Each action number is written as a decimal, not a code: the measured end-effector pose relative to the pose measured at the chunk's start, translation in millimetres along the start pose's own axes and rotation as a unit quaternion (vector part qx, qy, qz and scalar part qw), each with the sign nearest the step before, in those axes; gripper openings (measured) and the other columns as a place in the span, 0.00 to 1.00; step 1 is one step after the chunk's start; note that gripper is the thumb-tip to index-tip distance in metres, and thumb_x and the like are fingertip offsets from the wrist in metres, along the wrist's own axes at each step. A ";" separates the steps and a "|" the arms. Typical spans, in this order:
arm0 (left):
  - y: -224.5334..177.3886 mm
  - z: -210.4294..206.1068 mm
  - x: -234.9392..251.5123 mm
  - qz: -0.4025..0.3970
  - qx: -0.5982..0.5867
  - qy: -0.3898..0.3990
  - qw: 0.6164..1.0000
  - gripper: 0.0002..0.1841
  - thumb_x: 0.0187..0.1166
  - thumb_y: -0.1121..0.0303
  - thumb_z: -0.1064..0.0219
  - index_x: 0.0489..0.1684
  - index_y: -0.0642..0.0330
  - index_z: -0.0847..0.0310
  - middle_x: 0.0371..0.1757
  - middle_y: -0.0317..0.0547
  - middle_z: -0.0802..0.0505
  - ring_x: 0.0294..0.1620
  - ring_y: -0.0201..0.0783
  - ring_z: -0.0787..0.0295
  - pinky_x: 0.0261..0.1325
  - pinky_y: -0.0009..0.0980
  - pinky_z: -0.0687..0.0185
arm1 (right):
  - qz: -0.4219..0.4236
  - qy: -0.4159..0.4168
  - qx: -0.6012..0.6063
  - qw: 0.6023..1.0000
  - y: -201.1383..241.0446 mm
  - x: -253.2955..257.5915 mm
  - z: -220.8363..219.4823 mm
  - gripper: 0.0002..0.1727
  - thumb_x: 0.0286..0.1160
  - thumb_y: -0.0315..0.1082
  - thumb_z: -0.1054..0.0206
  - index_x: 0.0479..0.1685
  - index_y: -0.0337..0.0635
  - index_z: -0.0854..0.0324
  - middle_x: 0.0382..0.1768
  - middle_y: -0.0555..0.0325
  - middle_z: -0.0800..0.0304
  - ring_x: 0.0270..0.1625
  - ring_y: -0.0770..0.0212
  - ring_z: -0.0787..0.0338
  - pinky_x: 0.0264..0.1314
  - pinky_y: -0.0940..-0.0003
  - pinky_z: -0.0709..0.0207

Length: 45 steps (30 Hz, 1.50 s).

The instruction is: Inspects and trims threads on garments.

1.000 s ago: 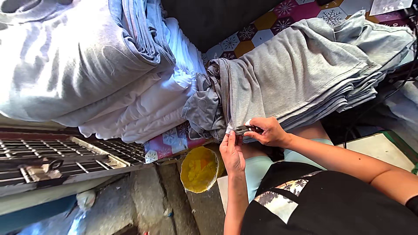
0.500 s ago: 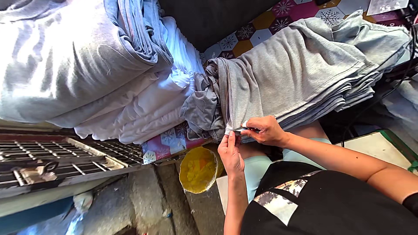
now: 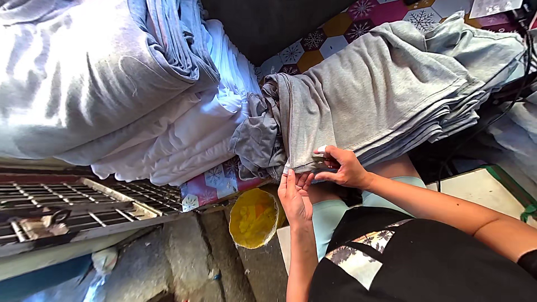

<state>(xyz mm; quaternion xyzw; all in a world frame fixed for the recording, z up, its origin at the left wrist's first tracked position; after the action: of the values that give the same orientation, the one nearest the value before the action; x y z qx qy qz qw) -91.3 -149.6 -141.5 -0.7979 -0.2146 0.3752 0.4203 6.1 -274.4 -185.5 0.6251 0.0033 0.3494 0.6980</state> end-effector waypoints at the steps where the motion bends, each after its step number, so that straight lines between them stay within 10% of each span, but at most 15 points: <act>1: 0.3 -0.9 -0.3 -0.001 0.003 0.001 1.000 0.14 0.95 0.72 0.57 0.54 0.67 0.24 0.36 0.49 0.05 0.34 0.37 0.04 0.43 0.31 0.06 | 0.008 0.002 -0.002 1.000 0.3 -0.2 -2.9 0.33 0.63 0.54 0.18 0.57 0.33 0.14 0.35 0.57 0.10 0.31 0.73 0.19 0.35 0.75 0.23; 7: 1.4 -3.2 -0.3 -0.022 0.023 0.033 0.999 0.10 0.90 0.79 0.51 0.57 0.70 0.25 0.42 0.49 0.06 0.42 0.37 0.04 0.55 0.33 0.07 | 0.059 0.046 -0.007 0.997 -0.8 12.7 -3.0 0.05 0.58 0.26 0.28 0.27 0.32 0.15 0.24 0.54 0.17 0.27 0.65 0.19 0.29 0.70 0.26; 16: -17.3 12.9 -0.2 -0.070 0.219 0.201 0.952 0.10 0.71 0.89 0.36 0.45 0.68 0.19 0.36 0.45 0.02 0.35 0.35 0.03 0.43 0.30 0.06 | 0.040 0.096 0.060 0.993 4.8 44.7 57.3 0.05 0.69 0.25 0.32 0.34 0.29 0.14 0.28 0.59 0.14 0.29 0.79 0.21 0.33 0.83 0.26; 18: -36.4 41.5 8.3 -0.143 0.387 0.133 0.901 0.08 0.72 0.85 0.33 0.46 0.70 0.18 0.36 0.44 0.03 0.34 0.34 0.04 0.42 0.31 0.06 | -0.015 0.023 -0.026 0.999 -10.6 60.6 102.5 0.09 0.75 0.27 0.37 0.40 0.30 0.14 0.32 0.59 0.12 0.33 0.79 0.17 0.39 0.80 0.21; 21: -51.6 63.6 16.3 -0.216 0.669 -0.054 0.709 0.12 0.83 0.73 0.36 0.56 0.67 0.11 0.50 0.59 0.04 0.52 0.54 0.05 0.58 0.54 0.16 | -0.180 -0.216 -0.136 0.950 -44.8 74.6 184.9 0.18 0.87 0.32 0.44 0.58 0.23 0.19 0.51 0.37 0.10 0.52 0.56 0.11 0.63 0.59 0.19; 24: -22.6 42.0 27.8 -0.363 0.659 0.042 0.658 0.15 0.78 0.69 0.30 0.56 0.69 0.10 0.63 0.67 0.11 0.67 0.63 0.14 0.71 0.55 0.20 | -0.160 -0.413 -0.068 0.894 -48.7 71.3 206.4 0.18 0.89 0.35 0.47 0.65 0.29 0.28 0.47 0.56 0.20 0.43 0.72 0.20 0.51 0.75 0.23; 28: 42.3 12.8 46.4 -0.399 0.647 0.232 0.607 0.15 0.70 0.64 0.22 0.50 0.62 0.07 0.66 0.62 0.12 0.73 0.64 0.20 0.74 0.58 0.24 | -0.219 -0.221 -0.040 0.949 -18.6 48.7 139.6 0.20 0.95 0.37 0.56 0.65 0.28 0.27 0.29 0.59 0.24 0.23 0.69 0.25 0.30 0.69 0.24; 31: 51.4 12.3 48.8 -0.451 0.634 0.232 0.585 0.07 0.72 0.70 0.28 0.34 0.63 0.05 0.59 0.61 0.07 0.69 0.65 0.14 0.68 0.55 0.17 | -0.168 -0.061 -0.095 0.979 -15.8 19.5 94.3 0.14 0.88 0.33 0.41 0.52 0.29 0.17 0.40 0.47 0.13 0.32 0.62 0.17 0.38 0.63 0.19; 35: 58.4 18.2 47.5 -0.454 0.645 0.258 0.558 0.09 0.73 0.66 0.27 0.40 0.61 0.04 0.66 0.65 0.10 0.74 0.71 0.21 0.75 0.62 0.26 | -0.126 0.028 -0.023 0.991 -27.7 -8.9 48.8 0.11 0.69 0.34 0.23 0.41 0.34 0.12 0.38 0.54 0.12 0.32 0.69 0.19 0.35 0.73 0.23; 41: 32.5 14.8 49.4 -0.332 0.571 0.258 0.705 0.07 0.76 0.70 0.28 0.38 0.60 0.03 0.60 0.58 0.06 0.75 0.62 0.18 0.78 0.57 0.27 | -0.166 0.148 0.011 0.975 -32.2 -13.9 15.7 0.26 0.60 0.49 0.15 0.47 0.34 0.11 0.45 0.53 0.10 0.47 0.66 0.14 0.53 0.67 0.21; 45: 28.6 8.5 44.5 -0.376 0.571 0.259 0.683 0.09 0.79 0.69 0.32 0.38 0.61 0.05 0.56 0.54 0.04 0.69 0.58 0.13 0.78 0.55 0.26 | -0.217 0.179 -0.056 0.958 -30.1 -7.4 14.6 0.15 0.76 0.39 0.26 0.48 0.34 0.10 0.49 0.48 0.09 0.51 0.57 0.11 0.59 0.57 0.19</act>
<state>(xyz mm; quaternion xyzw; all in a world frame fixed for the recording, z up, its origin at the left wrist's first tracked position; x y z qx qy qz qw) -69.3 -131.8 -187.0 -0.3214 -0.1229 0.0137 0.9388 21.5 -289.9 -211.9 0.4966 0.2444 0.2955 0.7787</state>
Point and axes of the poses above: each hand's wrist, its own x-axis towards the middle knuckle, its own z-axis out of the back of the hand, y = z × x, the point moved 4 cm from there along x, towards the middle knuckle
